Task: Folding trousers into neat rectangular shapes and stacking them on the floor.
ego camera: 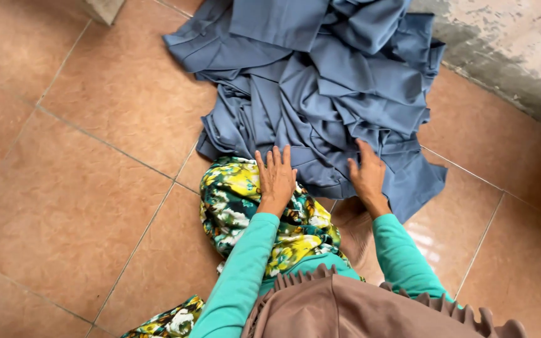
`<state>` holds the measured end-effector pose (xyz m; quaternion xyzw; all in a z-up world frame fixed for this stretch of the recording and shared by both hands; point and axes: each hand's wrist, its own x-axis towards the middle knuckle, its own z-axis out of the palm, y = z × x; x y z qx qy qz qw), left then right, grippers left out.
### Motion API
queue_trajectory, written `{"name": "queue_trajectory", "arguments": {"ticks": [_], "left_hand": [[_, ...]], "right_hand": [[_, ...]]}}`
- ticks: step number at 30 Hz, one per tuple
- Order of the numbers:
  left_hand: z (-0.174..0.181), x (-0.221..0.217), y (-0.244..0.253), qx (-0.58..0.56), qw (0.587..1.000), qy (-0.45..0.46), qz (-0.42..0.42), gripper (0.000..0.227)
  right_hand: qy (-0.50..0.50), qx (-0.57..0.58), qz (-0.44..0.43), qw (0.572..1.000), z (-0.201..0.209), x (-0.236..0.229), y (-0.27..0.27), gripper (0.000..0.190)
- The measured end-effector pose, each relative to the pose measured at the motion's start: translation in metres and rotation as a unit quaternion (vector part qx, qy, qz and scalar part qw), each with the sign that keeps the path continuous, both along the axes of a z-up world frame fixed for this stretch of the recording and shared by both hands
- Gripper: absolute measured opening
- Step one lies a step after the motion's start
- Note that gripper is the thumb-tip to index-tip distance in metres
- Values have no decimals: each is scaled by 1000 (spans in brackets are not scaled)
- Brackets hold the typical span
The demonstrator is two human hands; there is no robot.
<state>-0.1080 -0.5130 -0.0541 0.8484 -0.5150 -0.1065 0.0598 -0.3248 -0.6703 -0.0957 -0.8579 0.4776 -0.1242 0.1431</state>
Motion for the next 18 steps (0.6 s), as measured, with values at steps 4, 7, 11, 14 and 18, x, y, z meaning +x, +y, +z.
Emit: {"name": "queue_trajectory", "arguments": {"ticks": [4, 7, 11, 14, 18], "left_hand": [[-4, -6, -4, -17, 1000, -7, 4, 84], [-3, -1, -5, -38, 999, 24, 24, 84], [-9, 8, -2, -44, 993, 98, 39, 77], [-12, 7, -1, -42, 992, 107, 47, 74], [-10, 11, -3, -45, 993, 101, 48, 71]], "right_hand": [[-14, 37, -129, 991, 28, -12, -30, 93], [3, 12, -145, 989, 53, 8, -49, 117], [59, -61, -78, 993, 90, 56, -74, 117], [71, -75, -7, 995, 126, 97, -84, 115], [124, -37, 7, 992, 133, 143, -114, 116]]}}
